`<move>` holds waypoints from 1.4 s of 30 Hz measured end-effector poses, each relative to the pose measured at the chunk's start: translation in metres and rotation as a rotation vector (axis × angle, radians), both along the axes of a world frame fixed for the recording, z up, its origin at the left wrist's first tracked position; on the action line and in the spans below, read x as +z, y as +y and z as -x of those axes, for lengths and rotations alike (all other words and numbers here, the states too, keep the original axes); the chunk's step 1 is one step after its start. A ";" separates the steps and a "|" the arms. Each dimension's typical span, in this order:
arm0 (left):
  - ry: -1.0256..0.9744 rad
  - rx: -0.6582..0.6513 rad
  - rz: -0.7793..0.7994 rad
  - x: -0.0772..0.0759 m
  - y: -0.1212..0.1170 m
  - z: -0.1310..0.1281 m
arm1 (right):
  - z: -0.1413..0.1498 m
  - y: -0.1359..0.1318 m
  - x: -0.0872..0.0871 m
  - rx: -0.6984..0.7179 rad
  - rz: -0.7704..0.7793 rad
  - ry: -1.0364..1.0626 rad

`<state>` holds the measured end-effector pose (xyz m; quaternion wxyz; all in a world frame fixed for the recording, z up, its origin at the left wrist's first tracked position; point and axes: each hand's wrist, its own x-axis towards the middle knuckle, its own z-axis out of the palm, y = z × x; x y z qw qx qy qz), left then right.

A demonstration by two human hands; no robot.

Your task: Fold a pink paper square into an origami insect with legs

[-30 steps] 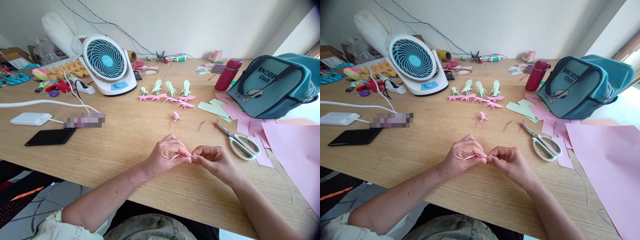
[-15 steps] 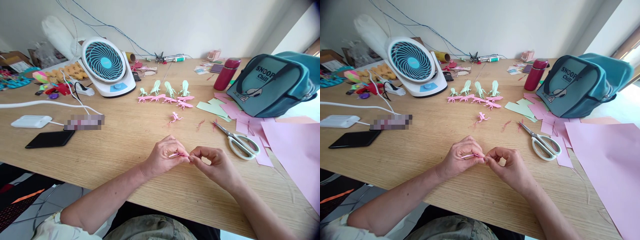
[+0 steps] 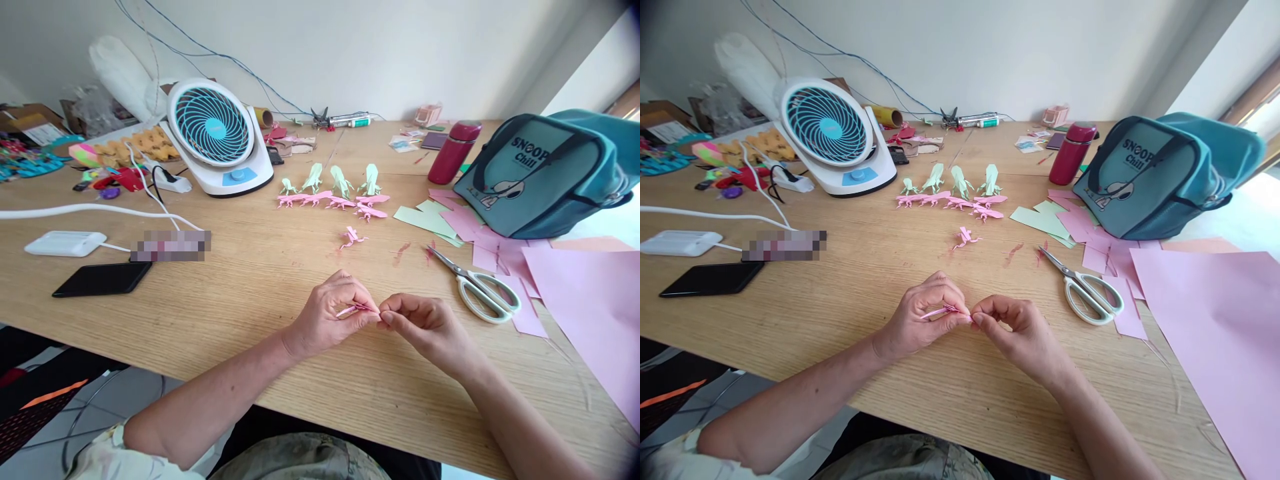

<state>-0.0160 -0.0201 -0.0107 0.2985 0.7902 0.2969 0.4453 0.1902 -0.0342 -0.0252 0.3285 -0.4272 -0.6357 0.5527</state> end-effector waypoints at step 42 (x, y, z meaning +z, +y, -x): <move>-0.363 -0.040 0.429 -0.009 -0.005 -0.008 | 0.013 -0.012 0.006 -0.169 -0.896 -0.136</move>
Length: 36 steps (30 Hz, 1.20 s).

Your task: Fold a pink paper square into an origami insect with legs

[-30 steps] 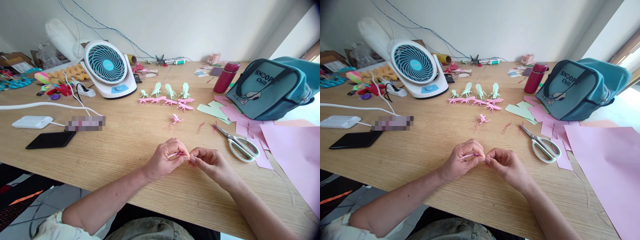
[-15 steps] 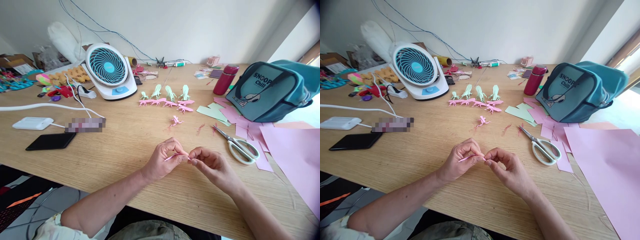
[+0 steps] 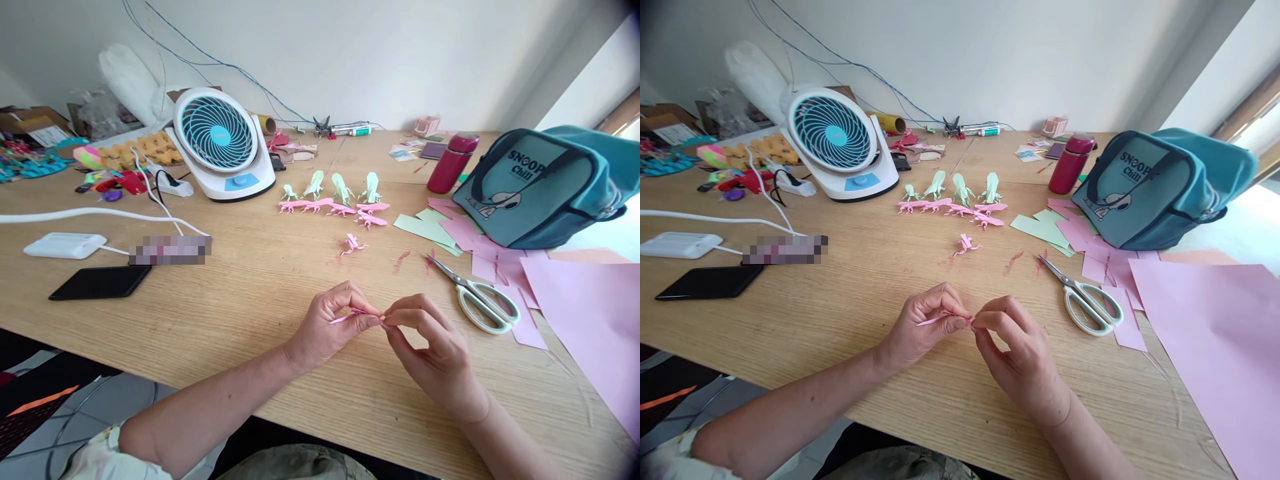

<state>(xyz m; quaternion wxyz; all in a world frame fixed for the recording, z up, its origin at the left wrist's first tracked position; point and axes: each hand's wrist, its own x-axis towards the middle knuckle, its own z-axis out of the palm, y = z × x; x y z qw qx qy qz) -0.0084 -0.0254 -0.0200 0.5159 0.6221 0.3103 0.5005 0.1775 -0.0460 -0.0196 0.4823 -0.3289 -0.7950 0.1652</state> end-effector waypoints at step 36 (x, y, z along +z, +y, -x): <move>-0.066 -0.131 0.147 0.000 0.000 0.000 | -0.012 -0.003 0.001 -0.053 -0.268 -0.248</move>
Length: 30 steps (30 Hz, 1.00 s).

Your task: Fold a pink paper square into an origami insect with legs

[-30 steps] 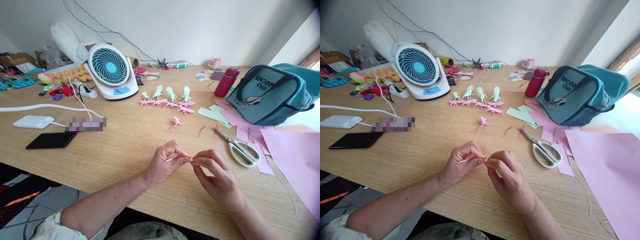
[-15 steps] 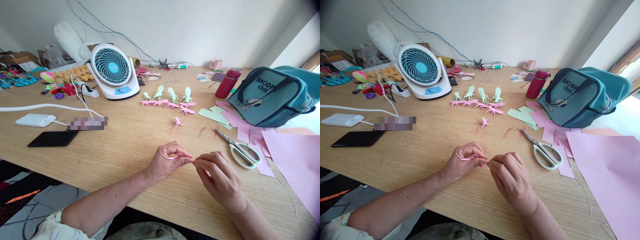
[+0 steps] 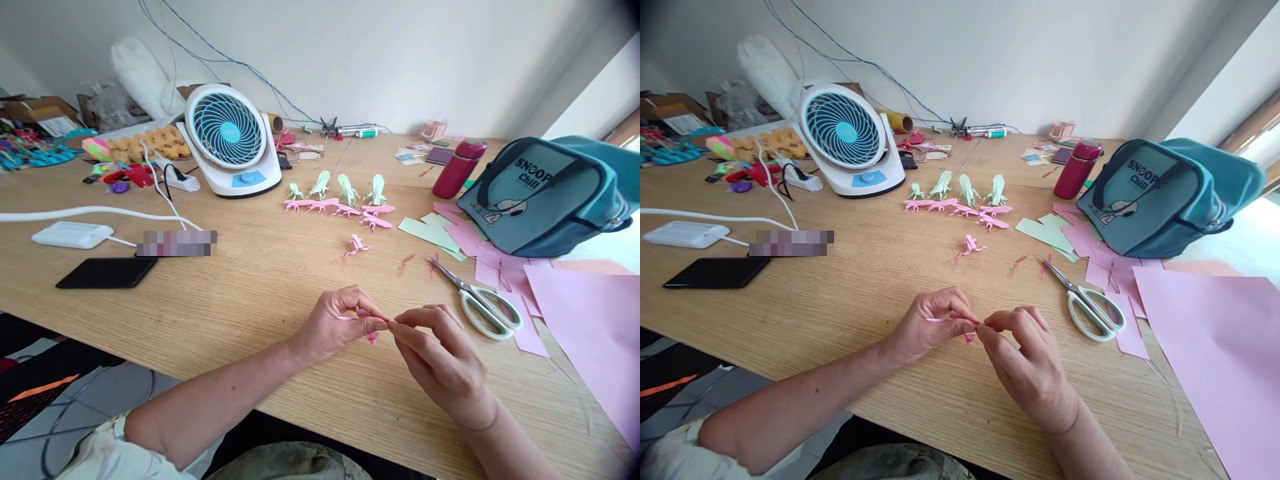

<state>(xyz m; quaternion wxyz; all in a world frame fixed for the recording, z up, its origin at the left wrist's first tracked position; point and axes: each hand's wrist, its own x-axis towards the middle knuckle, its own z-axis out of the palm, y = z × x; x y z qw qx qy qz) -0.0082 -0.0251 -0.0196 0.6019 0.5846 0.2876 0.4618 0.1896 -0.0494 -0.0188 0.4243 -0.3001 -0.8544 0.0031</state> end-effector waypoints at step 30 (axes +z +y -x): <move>0.475 0.424 -0.852 0.004 -0.008 0.008 | 0.013 0.002 0.008 0.027 0.874 0.436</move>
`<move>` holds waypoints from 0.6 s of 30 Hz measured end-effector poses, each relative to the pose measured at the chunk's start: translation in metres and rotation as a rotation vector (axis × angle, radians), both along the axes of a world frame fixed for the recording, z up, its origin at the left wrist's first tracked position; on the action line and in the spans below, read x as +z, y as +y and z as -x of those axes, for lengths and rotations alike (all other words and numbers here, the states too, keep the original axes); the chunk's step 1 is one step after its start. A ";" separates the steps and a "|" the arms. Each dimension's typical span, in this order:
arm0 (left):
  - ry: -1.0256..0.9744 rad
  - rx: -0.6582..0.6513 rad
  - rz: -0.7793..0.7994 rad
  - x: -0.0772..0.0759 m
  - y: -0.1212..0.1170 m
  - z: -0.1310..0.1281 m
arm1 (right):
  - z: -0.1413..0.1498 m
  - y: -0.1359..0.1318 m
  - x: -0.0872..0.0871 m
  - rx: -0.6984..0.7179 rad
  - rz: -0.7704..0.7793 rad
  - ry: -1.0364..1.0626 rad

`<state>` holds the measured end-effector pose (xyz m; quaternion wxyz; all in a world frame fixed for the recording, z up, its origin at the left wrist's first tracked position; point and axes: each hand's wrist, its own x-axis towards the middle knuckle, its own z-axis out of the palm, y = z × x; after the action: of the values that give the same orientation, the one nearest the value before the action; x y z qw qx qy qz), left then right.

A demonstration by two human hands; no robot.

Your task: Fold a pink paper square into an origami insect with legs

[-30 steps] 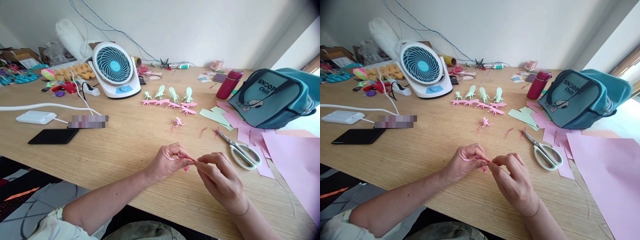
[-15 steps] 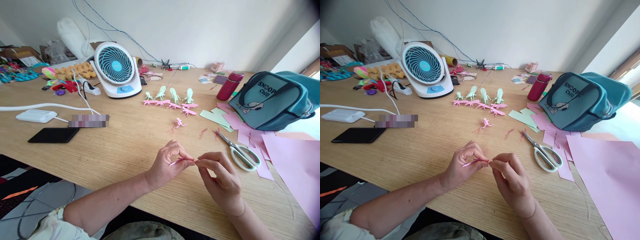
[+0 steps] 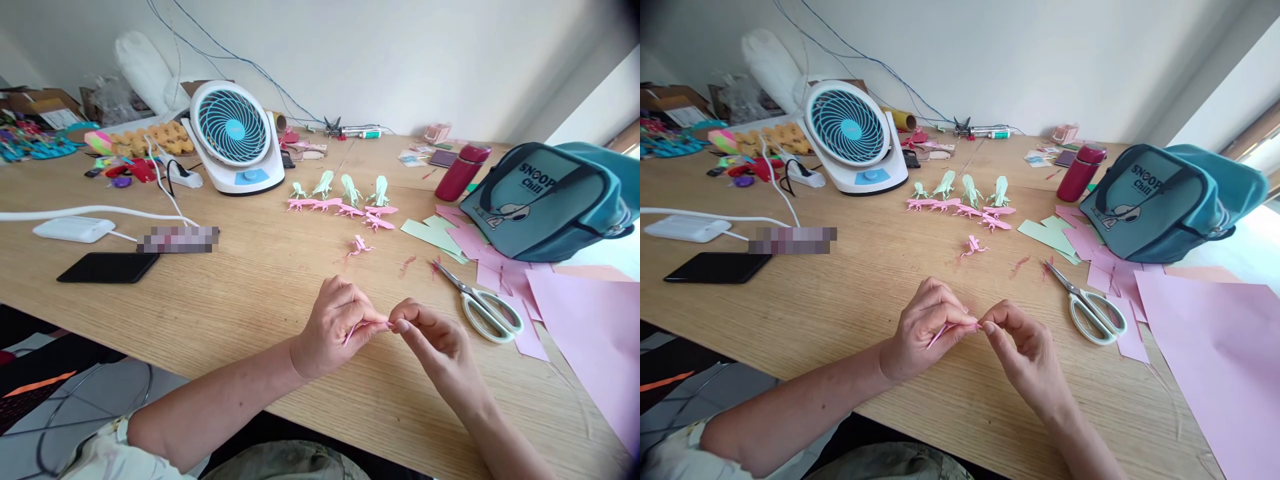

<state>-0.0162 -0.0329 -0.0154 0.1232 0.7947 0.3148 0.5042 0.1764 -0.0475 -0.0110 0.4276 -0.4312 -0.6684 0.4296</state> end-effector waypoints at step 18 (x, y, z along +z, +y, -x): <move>0.089 0.015 -0.059 0.001 0.001 0.000 | -0.007 0.001 -0.010 0.047 0.099 0.015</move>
<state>-0.0165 -0.0315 -0.0144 0.0818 0.8172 0.3111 0.4783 0.1832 -0.0467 -0.0207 0.4005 -0.4328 -0.6530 0.4752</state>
